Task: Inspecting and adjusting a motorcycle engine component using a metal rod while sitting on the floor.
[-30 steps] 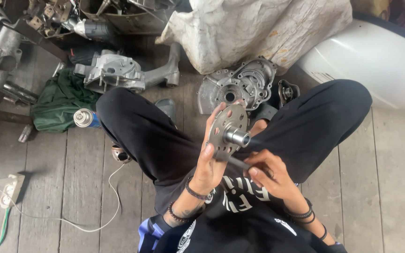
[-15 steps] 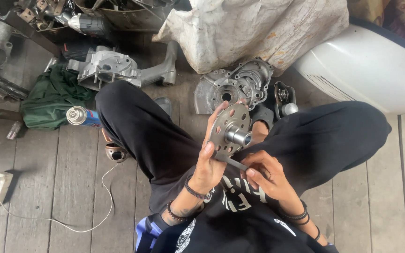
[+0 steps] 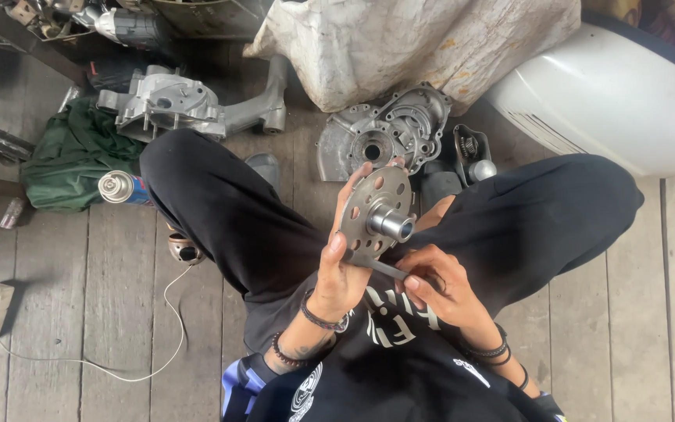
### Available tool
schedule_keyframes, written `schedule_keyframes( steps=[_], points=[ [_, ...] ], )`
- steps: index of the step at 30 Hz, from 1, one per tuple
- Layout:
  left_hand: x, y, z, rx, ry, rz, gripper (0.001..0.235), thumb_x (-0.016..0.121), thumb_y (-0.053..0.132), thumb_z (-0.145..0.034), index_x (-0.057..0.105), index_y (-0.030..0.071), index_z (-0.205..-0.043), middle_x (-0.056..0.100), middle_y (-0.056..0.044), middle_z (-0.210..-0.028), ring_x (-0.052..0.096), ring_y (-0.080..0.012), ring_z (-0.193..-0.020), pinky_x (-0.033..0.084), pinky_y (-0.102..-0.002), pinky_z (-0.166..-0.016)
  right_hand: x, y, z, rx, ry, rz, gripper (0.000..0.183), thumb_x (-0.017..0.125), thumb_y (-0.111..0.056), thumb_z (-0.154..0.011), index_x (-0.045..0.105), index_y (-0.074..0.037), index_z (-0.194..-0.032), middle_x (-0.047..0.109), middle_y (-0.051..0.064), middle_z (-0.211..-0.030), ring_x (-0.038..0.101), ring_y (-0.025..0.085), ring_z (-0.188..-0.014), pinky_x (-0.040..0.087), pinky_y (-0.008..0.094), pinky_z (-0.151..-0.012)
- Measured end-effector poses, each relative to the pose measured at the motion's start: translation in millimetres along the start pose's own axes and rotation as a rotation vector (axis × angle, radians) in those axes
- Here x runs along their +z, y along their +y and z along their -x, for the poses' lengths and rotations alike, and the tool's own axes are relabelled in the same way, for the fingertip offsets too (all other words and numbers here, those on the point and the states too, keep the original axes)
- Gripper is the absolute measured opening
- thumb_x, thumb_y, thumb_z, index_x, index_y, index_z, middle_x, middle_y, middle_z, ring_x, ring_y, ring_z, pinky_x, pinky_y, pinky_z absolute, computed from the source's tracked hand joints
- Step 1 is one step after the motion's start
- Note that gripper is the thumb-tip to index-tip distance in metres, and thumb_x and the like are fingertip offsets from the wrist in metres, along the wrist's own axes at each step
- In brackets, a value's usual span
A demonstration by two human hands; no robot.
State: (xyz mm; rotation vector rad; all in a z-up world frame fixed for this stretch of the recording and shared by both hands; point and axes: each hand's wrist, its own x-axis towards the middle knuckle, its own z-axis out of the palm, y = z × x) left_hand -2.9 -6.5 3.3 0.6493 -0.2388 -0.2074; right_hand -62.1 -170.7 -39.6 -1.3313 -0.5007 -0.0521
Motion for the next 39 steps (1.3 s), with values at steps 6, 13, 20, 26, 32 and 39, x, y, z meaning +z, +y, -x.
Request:
schedule_keyframes(
  steps=[6, 13, 20, 26, 32, 39],
  points=[
    [-4, -10, 4, 0.002, 0.036, 0.034, 0.095, 0.044, 0.061, -0.096, 0.018, -0.001, -0.163, 0.039, -0.032, -0.154, 0.047, -0.0336, -0.136, 0.043, -0.062, -0.108, -1, 0, -2, -0.008, 0.005, 0.027, 0.019, 0.056, -0.001, -0.098, 0.063, 0.014, -0.108, 0.066, 0.015, -0.065, 0.058, 0.009, -0.039, 0.047, 0.022, -0.038],
    [-6, -7, 3, -0.021, 0.000, 0.074, 0.085, 0.032, 0.057, -0.102, 0.018, 0.000, -0.163, 0.038, -0.032, -0.157, 0.046, -0.0343, -0.142, 0.036, -0.057, -0.118, -1, -2, 2, -0.010, 0.021, 0.017, 0.020, 0.058, -0.001, -0.098, 0.063, 0.015, -0.108, 0.064, 0.014, -0.064, 0.058, 0.009, -0.042, 0.049, 0.023, -0.041],
    [7, 3, 2, 0.027, 0.001, 0.106, 0.081, 0.030, 0.052, -0.104, 0.013, 0.000, -0.164, 0.030, -0.031, -0.163, 0.037, -0.0366, -0.148, 0.032, -0.053, -0.122, -19, -6, 2, 0.012, 0.076, 0.168, 0.019, 0.060, -0.002, -0.095, 0.065, 0.012, -0.108, 0.066, 0.014, -0.063, 0.060, 0.010, -0.041, 0.050, 0.024, -0.040],
    [6, 7, 1, 0.060, -0.046, 0.102, 0.080, 0.031, 0.051, -0.105, 0.011, 0.001, -0.164, 0.025, -0.032, -0.165, 0.031, -0.0390, -0.151, 0.029, -0.054, -0.123, -12, -6, 4, 0.033, 0.116, 0.208, 0.020, 0.060, -0.003, -0.094, 0.065, 0.010, -0.109, 0.067, 0.013, -0.064, 0.062, 0.011, -0.042, 0.051, 0.024, -0.040],
    [-2, 6, 4, 0.021, -0.043, 0.186, 0.077, 0.028, 0.047, -0.104, 0.013, 0.000, -0.163, 0.031, -0.030, -0.161, 0.040, -0.0392, -0.143, 0.029, -0.055, -0.122, 2, -6, 7, 0.063, 0.157, 0.168, 0.021, 0.060, -0.003, -0.094, 0.065, 0.011, -0.109, 0.067, 0.013, -0.062, 0.062, 0.010, -0.041, 0.051, 0.024, -0.039],
    [12, 27, 7, -0.138, 0.094, 0.236, 0.075, 0.046, 0.052, -0.099, 0.028, 0.011, -0.159, 0.041, -0.021, -0.157, 0.053, -0.0378, -0.131, 0.045, -0.058, -0.113, 23, -20, 0, 0.224, 0.088, 0.193, 0.020, 0.058, -0.020, -0.103, 0.059, 0.000, -0.106, 0.066, 0.010, -0.070, 0.052, 0.011, -0.045, 0.046, 0.020, -0.044]
  ],
)
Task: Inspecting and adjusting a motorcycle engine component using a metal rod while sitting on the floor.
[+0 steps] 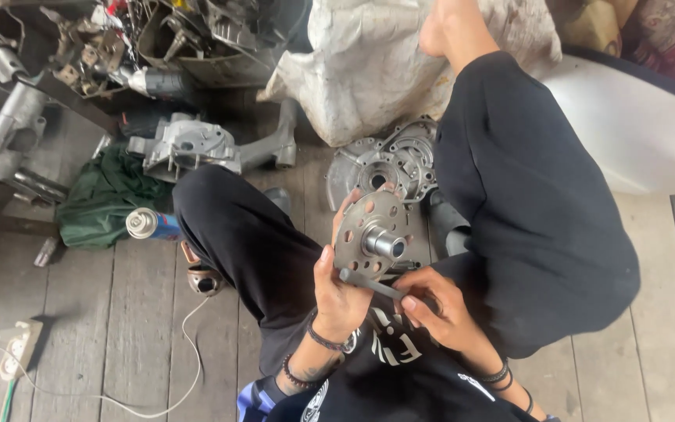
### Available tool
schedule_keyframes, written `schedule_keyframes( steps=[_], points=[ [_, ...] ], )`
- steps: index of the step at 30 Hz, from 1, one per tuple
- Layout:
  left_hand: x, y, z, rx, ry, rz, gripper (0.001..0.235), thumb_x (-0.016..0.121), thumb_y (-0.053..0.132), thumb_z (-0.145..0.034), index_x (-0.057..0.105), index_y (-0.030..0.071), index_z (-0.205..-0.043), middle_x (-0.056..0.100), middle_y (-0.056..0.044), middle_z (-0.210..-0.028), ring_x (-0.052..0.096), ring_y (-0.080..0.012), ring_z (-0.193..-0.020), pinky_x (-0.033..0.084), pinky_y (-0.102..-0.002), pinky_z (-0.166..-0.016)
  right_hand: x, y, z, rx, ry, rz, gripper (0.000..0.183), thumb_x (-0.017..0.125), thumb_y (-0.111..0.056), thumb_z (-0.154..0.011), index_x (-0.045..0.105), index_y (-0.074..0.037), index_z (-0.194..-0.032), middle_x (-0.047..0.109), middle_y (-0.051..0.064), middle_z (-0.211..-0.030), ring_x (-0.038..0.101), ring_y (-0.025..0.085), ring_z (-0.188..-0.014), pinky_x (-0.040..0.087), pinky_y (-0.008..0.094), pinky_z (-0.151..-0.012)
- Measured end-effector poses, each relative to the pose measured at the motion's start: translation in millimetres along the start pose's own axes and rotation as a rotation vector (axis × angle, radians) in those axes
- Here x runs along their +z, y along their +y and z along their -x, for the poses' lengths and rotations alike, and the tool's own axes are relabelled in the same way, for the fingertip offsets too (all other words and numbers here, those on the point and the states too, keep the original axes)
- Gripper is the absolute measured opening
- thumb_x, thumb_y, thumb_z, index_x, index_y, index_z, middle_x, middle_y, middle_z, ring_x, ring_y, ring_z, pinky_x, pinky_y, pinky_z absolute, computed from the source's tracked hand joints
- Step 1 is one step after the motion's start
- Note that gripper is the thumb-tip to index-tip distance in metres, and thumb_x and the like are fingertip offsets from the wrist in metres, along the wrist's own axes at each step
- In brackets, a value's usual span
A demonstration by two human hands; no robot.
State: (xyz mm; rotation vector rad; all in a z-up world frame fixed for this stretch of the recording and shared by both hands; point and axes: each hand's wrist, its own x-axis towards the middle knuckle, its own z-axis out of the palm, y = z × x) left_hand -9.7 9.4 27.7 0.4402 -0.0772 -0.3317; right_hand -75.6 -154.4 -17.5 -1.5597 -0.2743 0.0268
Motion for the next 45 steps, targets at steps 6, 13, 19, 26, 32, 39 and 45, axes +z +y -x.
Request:
schedule_keyframes(
  steps=[6, 13, 19, 26, 32, 39, 45],
  points=[
    [-4, -3, -4, 0.032, -0.020, 0.018, 0.073, 0.045, 0.050, -0.102, 0.027, 0.011, -0.161, 0.047, -0.011, -0.152, 0.051, -0.0341, -0.133, 0.044, -0.062, -0.114, -5, 1, -2, 0.040, -0.016, -0.021, 0.020, 0.059, -0.020, -0.102, 0.059, 0.000, -0.106, 0.066, 0.011, -0.072, 0.053, 0.012, -0.047, 0.048, 0.021, -0.045],
    [-15, -5, -1, -0.001, 0.034, -0.074, 0.077, 0.048, 0.053, -0.098, 0.030, 0.009, -0.159, 0.055, -0.013, -0.143, 0.056, -0.0286, -0.125, 0.046, -0.047, -0.111, 2, -4, -7, 0.010, -0.044, 0.004, 0.020, 0.057, -0.023, -0.103, 0.059, -0.004, -0.106, 0.066, 0.009, -0.074, 0.053, 0.011, -0.048, 0.049, 0.020, -0.046],
    [-15, 0, 8, 0.024, 0.013, 0.050, 0.073, 0.045, 0.048, -0.101, 0.026, 0.010, -0.160, 0.046, -0.016, -0.153, 0.048, -0.0339, -0.136, 0.039, -0.057, -0.118, 11, 3, -4, 0.003, -0.082, 0.034, 0.018, 0.057, -0.020, -0.104, 0.060, -0.003, -0.107, 0.069, 0.007, -0.079, 0.053, 0.008, -0.048, 0.048, 0.020, -0.047],
    [-14, 4, 11, 0.042, 0.047, 0.027, 0.075, 0.046, 0.051, -0.100, 0.028, 0.009, -0.160, 0.048, -0.017, -0.150, 0.049, -0.0342, -0.134, 0.042, -0.058, -0.115, 16, 5, -2, 0.035, -0.072, 0.056, 0.020, 0.060, -0.022, -0.102, 0.063, -0.004, -0.107, 0.068, 0.008, -0.090, 0.064, 0.012, -0.064, 0.055, 0.023, -0.059],
    [-20, 2, 9, 0.039, -0.031, 0.058, 0.071, 0.042, 0.049, -0.104, 0.024, 0.012, -0.161, 0.044, -0.014, -0.155, 0.047, -0.0352, -0.138, 0.038, -0.064, -0.118, 12, 2, -6, -0.010, -0.004, 0.033, 0.020, 0.058, -0.021, -0.103, 0.060, -0.001, -0.107, 0.068, 0.010, -0.077, 0.053, 0.009, -0.047, 0.048, 0.020, -0.045],
    [-16, -2, -2, 0.025, -0.021, 0.079, 0.077, 0.049, 0.045, -0.100, 0.022, 0.007, -0.161, 0.071, -0.011, -0.103, 0.066, -0.0209, -0.104, 0.037, -0.066, -0.118, -9, 8, -2, -0.028, 0.082, 0.167, 0.020, 0.057, -0.021, -0.102, 0.061, -0.002, -0.108, 0.071, 0.009, -0.075, 0.064, 0.012, -0.057, 0.051, 0.021, -0.051],
    [-36, -22, -9, 0.157, -0.175, -0.064, 0.081, 0.037, 0.048, -0.100, 0.005, 0.011, -0.165, 0.015, -0.032, -0.166, 0.025, -0.0416, -0.153, 0.028, -0.071, -0.115, -19, 13, -10, -0.150, 0.127, 0.120, 0.022, 0.060, -0.008, -0.094, 0.071, 0.005, -0.107, 0.071, 0.010, -0.063, 0.061, 0.013, -0.044, 0.051, 0.025, -0.042]
  ],
)
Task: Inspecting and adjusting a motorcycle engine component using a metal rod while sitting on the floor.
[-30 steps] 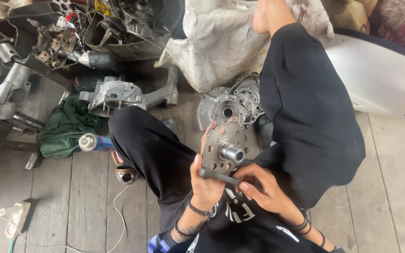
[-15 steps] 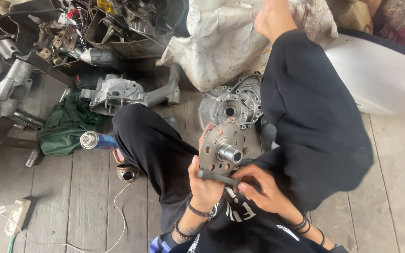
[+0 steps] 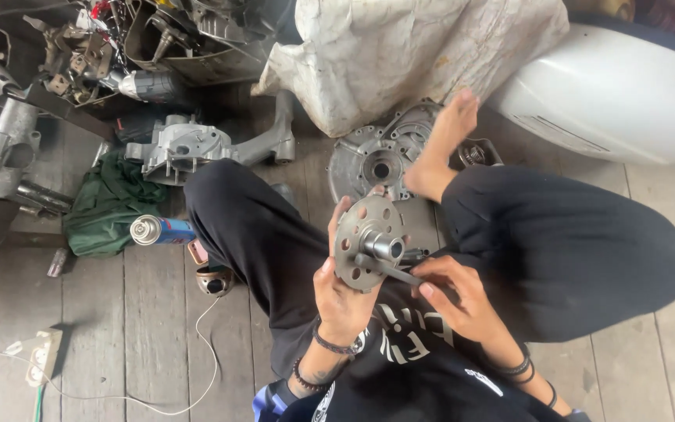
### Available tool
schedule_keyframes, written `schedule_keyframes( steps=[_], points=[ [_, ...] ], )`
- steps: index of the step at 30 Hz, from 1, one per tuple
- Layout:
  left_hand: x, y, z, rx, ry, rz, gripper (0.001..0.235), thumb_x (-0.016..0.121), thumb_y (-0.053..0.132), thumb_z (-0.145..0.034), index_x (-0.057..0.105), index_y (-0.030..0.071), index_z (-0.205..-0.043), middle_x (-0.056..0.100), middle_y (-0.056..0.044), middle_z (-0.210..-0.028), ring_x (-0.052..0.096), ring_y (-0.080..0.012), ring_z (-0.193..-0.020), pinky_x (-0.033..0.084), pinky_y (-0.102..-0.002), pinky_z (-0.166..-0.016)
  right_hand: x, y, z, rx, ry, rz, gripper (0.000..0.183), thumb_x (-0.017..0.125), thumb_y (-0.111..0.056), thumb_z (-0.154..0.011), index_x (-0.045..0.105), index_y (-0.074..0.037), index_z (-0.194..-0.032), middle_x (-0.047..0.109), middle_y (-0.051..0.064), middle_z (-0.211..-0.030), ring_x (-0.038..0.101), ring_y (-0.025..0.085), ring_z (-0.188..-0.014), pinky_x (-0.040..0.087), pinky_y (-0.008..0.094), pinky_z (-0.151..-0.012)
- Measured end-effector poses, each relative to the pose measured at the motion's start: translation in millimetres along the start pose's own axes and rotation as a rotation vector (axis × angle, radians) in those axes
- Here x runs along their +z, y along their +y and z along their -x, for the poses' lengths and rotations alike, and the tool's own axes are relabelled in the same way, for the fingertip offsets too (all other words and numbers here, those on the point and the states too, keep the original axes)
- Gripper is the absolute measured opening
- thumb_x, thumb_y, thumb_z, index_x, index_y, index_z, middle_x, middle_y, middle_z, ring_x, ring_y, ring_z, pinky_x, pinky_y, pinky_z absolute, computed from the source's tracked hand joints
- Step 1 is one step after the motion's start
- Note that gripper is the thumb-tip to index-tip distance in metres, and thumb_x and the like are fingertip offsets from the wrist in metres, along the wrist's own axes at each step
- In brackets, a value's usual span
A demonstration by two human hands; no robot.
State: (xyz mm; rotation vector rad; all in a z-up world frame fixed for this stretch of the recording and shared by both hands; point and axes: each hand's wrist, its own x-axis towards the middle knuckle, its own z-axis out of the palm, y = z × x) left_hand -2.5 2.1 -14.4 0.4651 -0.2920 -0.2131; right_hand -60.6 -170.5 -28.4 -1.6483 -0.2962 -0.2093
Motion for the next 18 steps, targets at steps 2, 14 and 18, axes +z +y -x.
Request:
schedule_keyframes(
  steps=[2, 14, 18],
  points=[
    [9, 10, 1, -0.040, 0.070, 0.029, 0.077, 0.049, 0.047, -0.098, 0.017, 0.013, -0.161, 0.019, -0.029, -0.167, 0.028, -0.0395, -0.152, 0.033, -0.064, -0.116, -5, -7, 12, 0.111, -0.031, 0.089, 0.021, 0.061, -0.012, -0.096, 0.070, 0.002, -0.108, 0.073, 0.010, -0.077, 0.071, 0.015, -0.059, 0.058, 0.025, -0.057],
    [26, 19, 1, -0.093, 0.077, -0.072, 0.069, 0.056, 0.051, -0.102, 0.032, 0.016, -0.156, 0.019, -0.029, -0.170, 0.022, -0.0406, -0.159, 0.038, -0.054, -0.120, -19, -19, 9, 0.047, -0.192, 0.172, 0.017, 0.060, -0.015, -0.099, 0.067, -0.002, -0.107, 0.074, 0.008, -0.080, 0.070, 0.018, -0.064, 0.055, 0.026, -0.061],
    [26, 12, 2, -0.082, 0.030, -0.108, 0.072, 0.053, 0.055, -0.106, 0.027, 0.014, -0.159, 0.015, -0.029, -0.172, 0.022, -0.0424, -0.160, 0.040, -0.055, -0.121, -24, -9, 13, 0.045, -0.120, 0.185, 0.015, 0.059, -0.013, -0.099, 0.066, -0.001, -0.105, 0.071, 0.009, -0.078, 0.074, 0.016, -0.065, 0.055, 0.021, -0.057]
  ],
)
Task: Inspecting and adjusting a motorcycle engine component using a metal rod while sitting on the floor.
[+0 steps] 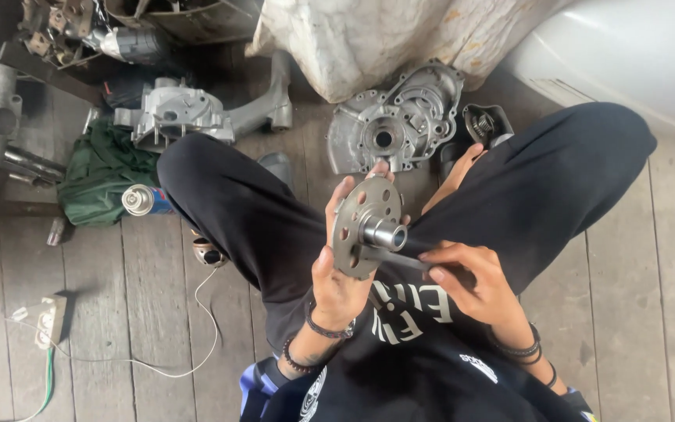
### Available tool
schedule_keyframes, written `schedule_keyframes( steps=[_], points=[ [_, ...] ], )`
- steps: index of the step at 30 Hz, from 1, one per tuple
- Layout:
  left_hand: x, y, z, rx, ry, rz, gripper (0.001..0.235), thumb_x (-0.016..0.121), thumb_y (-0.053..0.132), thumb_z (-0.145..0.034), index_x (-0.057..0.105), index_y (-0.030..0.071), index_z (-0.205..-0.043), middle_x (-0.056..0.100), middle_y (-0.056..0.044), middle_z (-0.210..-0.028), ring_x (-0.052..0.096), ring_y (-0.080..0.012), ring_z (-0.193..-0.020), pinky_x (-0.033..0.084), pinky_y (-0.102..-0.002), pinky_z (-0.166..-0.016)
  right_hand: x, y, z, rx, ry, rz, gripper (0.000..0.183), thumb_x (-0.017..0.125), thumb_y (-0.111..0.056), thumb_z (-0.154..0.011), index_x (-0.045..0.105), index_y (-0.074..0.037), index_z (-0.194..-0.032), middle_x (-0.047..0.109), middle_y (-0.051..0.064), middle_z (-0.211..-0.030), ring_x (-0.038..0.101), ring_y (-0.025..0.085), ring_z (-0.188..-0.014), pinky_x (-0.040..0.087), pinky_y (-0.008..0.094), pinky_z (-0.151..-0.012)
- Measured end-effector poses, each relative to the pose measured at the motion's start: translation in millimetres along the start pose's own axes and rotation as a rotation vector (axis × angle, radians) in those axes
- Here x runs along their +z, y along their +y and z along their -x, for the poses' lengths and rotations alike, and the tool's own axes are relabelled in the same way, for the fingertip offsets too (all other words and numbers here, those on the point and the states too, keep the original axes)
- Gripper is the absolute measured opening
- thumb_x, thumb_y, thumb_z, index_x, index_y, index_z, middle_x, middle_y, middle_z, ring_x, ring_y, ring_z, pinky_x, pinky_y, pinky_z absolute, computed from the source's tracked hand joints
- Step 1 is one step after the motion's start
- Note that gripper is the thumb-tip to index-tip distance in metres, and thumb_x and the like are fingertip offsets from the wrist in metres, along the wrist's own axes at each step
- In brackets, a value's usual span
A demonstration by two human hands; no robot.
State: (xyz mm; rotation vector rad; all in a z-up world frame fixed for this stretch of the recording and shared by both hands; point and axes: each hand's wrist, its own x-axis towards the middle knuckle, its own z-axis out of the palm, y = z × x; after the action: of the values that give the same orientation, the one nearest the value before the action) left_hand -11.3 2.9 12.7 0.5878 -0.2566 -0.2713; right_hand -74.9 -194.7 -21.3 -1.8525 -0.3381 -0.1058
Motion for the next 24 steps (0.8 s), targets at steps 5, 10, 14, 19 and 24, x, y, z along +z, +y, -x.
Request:
schedule_keyframes(
  steps=[5, 10, 14, 19, 24],
  points=[
    [4, 1, 2, 0.025, 0.001, -0.020, 0.072, 0.054, 0.055, -0.106, 0.027, 0.013, -0.157, 0.015, -0.030, -0.171, 0.023, -0.0412, -0.159, 0.038, -0.056, -0.121, 3, -4, 7, -0.012, -0.043, -0.006, 0.014, 0.060, -0.015, -0.099, 0.067, -0.002, -0.102, 0.073, 0.008, -0.082, 0.065, 0.017, -0.061, 0.052, 0.027, -0.060],
    [5, 0, 3, 0.023, -0.030, -0.049, 0.072, 0.052, 0.055, -0.106, 0.025, 0.013, -0.159, 0.019, -0.028, -0.171, 0.023, -0.0416, -0.160, 0.040, -0.057, -0.121, 7, -4, 8, -0.034, 0.014, -0.046, 0.016, 0.059, -0.016, -0.100, 0.065, -0.001, -0.102, 0.070, 0.007, -0.074, 0.068, 0.015, -0.061, 0.052, 0.023, -0.057],
    [6, 1, 1, 0.017, -0.031, -0.074, 0.073, 0.050, 0.058, -0.106, 0.026, 0.014, -0.160, 0.021, -0.029, -0.170, 0.026, -0.0397, -0.160, 0.042, -0.054, -0.119, 5, 1, 10, -0.020, -0.005, -0.051, 0.016, 0.059, -0.013, -0.099, 0.065, 0.001, -0.103, 0.071, 0.009, -0.075, 0.066, 0.018, -0.062, 0.052, 0.025, -0.059],
    [4, 1, 1, 0.020, -0.016, -0.086, 0.077, 0.052, 0.061, -0.104, 0.026, 0.013, -0.159, 0.024, -0.028, -0.169, 0.027, -0.0397, -0.159, 0.045, -0.053, -0.116, 6, -5, 5, -0.045, -0.067, -0.058, 0.017, 0.059, -0.016, -0.100, 0.065, 0.000, -0.102, 0.072, 0.007, -0.072, 0.064, 0.017, -0.058, 0.053, 0.027, -0.059],
    [5, 4, 2, 0.031, -0.077, -0.097, 0.076, 0.056, 0.052, -0.107, 0.022, 0.010, -0.159, 0.019, -0.028, -0.169, 0.020, -0.0394, -0.162, 0.029, -0.062, -0.130, 6, 4, 7, -0.056, 0.039, -0.033, 0.014, 0.058, -0.012, -0.100, 0.063, 0.001, -0.103, 0.069, 0.010, -0.072, 0.073, 0.017, -0.065, 0.054, 0.022, -0.058]
  ],
)
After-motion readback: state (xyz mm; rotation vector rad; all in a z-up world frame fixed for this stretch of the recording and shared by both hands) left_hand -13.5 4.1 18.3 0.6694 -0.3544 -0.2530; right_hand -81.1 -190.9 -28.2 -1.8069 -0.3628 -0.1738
